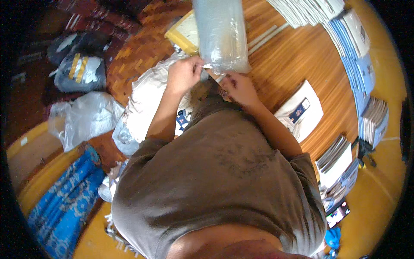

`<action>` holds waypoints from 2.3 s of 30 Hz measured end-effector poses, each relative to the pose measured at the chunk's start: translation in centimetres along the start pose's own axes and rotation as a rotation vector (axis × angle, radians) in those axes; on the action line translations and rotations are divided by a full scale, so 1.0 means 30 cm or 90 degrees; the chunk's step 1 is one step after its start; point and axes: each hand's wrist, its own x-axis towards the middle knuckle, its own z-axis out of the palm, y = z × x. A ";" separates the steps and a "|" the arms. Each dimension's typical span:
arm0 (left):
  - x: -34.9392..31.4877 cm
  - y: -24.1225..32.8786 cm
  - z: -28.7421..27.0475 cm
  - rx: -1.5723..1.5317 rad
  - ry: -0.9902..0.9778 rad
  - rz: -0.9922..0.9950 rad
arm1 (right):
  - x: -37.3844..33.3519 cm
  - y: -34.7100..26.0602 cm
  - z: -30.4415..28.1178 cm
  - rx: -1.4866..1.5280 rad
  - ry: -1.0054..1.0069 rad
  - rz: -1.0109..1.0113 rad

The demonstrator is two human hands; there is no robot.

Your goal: The person takes a textile item from a pile, lays it flat on a table, folds it into a square, places it into a clear plastic bag, seals the bag by hand, and stacks it with other bagged items.

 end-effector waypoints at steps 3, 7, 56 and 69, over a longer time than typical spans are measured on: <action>0.065 0.086 -0.063 -0.020 -0.206 0.069 | -0.037 0.059 -0.062 0.141 0.162 0.153; 0.252 0.141 -0.077 -0.149 -0.067 0.273 | 0.017 0.147 -0.047 0.380 0.263 0.223; 0.241 0.527 0.285 0.235 0.013 0.662 | 0.025 0.232 -0.134 0.341 0.479 0.133; 0.119 0.613 0.342 0.049 -0.070 0.655 | -0.054 0.079 -0.218 -0.274 0.536 -0.138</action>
